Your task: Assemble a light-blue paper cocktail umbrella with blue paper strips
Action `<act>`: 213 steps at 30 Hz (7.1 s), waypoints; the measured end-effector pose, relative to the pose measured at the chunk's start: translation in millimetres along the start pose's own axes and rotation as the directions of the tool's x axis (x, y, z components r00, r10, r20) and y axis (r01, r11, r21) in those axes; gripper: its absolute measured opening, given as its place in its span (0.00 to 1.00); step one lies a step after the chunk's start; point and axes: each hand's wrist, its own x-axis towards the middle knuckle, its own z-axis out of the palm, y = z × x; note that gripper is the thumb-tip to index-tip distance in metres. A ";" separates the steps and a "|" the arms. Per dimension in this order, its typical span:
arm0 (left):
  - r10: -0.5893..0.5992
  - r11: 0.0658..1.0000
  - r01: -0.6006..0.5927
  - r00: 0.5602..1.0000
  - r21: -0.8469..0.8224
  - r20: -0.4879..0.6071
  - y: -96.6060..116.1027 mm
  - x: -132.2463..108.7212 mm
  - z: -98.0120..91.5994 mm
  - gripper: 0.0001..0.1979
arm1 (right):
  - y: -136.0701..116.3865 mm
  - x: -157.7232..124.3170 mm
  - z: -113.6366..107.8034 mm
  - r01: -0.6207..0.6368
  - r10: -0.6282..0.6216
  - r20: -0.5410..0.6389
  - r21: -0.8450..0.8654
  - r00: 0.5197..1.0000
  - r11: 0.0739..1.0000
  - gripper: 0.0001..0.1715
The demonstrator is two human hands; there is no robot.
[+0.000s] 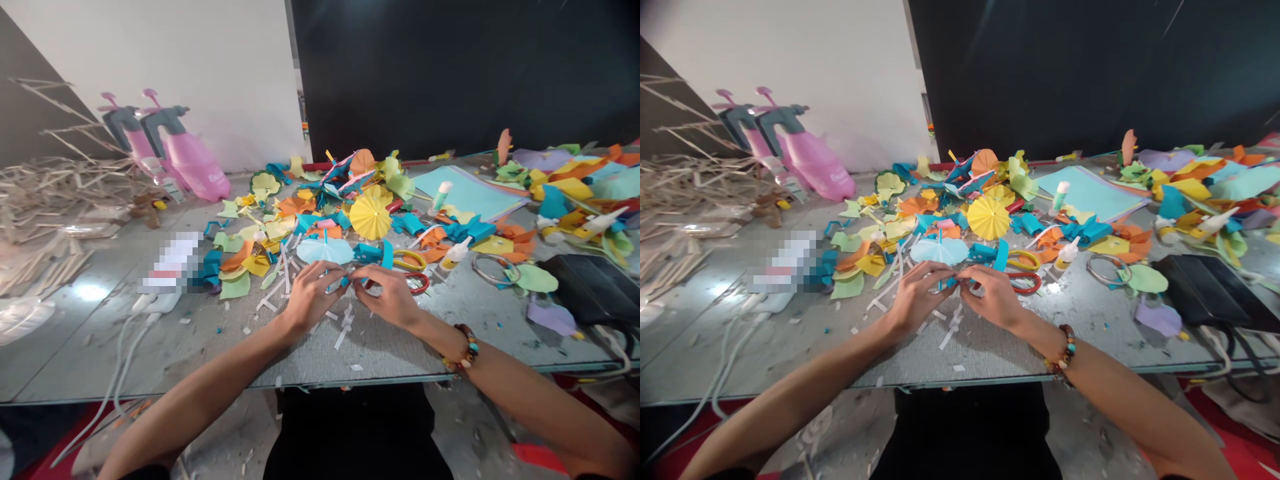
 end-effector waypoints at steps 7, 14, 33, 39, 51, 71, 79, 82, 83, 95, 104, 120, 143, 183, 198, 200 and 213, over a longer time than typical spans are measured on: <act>-0.048 0.998 0.048 0.999 -0.032 -0.008 0.2 0.5 -1.6 0.09 | -2.3 -0.5 -1.1 0.006 -0.006 -0.017 -0.024 1.000 1.000 0.09; -0.132 0.987 0.131 0.991 -0.096 -0.004 -0.4 -0.1 -0.6 0.09 | -1.0 -1.6 -0.1 0.116 -0.117 -0.039 -0.022 0.992 0.993 0.12; -0.058 0.997 0.057 0.998 -0.051 -0.030 1.2 0.4 -1.1 0.09 | 3.0 -2.3 1.7 0.262 -0.247 0.115 -0.141 0.962 0.955 0.20; -0.055 0.994 0.052 0.998 -0.098 -0.027 -1.7 0.7 1.2 0.11 | 4.1 -4.1 1.4 0.301 -0.267 0.179 -0.203 0.947 0.932 0.22; -0.120 0.886 0.116 0.993 -0.449 0.019 4.4 4.3 -4.9 0.13 | 1.7 10.3 0.8 -0.427 0.325 0.283 0.696 0.902 0.578 0.06; -0.052 0.921 0.053 0.999 -0.385 0.013 1.1 7.9 -12.9 0.12 | -0.2 12.3 -0.6 -0.495 0.380 0.358 0.787 0.853 0.369 0.15; 0.103 0.983 -0.107 0.994 -0.151 -0.034 -2.0 9.2 -18.4 0.11 | 6.3 10.2 2.3 -0.434 0.400 0.252 0.765 0.882 0.476 0.17; 0.122 0.988 -0.125 0.992 -0.086 -0.040 -2.0 8.5 -17.4 0.11 | 7.0 9.8 3.1 -0.409 0.386 0.218 0.741 0.897 0.532 0.17; 0.122 0.989 -0.125 0.992 -0.076 -0.044 -2.0 8.4 -17.1 0.11 | 7.0 9.8 3.2 -0.396 0.376 0.205 0.735 0.904 0.551 0.16; 0.179 0.977 -0.184 0.982 0.103 0.056 -2.2 7.1 -17.8 0.10 | 5.5 5.3 2.3 -0.319 0.323 0.103 0.591 0.941 0.741 0.15; 0.150 0.980 -0.160 0.985 0.118 0.088 -0.8 5.3 -15.6 0.09 | 1.0 4.4 -0.2 -0.289 0.282 0.081 0.425 0.956 0.858 0.13; 0.154 0.980 -0.158 0.987 0.125 0.042 -2.1 5.1 -13.5 0.08 | -4.3 2.6 -0.1 -0.239 0.250 0.009 0.327 0.968 0.914 0.12; 0.152 0.971 -0.165 0.985 0.171 0.085 7.5 4.6 -12.7 0.06 | -4.5 0.0 0.7 -0.144 0.149 -0.011 0.190 0.989 0.971 0.16; 0.062 0.998 -0.062 0.998 0.012 -0.002 6.0 4.3 -9.7 0.07 | 0.3 7.6 -0.6 -0.281 0.331 -0.015 0.490 0.944 0.825 0.22; 0.051 0.999 -0.051 0.999 -0.003 -0.014 4.4 3.8 -8.5 0.07 | 1.8 6.2 -0.2 -0.329 0.353 0.033 0.447 0.935 0.832 0.19; 0.050 0.999 -0.050 0.999 0.009 -0.004 4.8 3.9 -8.5 0.08 | 1.5 6.1 -0.3 -0.325 0.351 0.021 0.434 0.936 0.840 0.17; 0.042 0.998 -0.042 0.999 -0.038 -0.001 2.5 1.6 -4.7 0.11 | 10.4 7.7 0.5 -0.373 0.410 0.030 0.481 0.911 0.794 0.18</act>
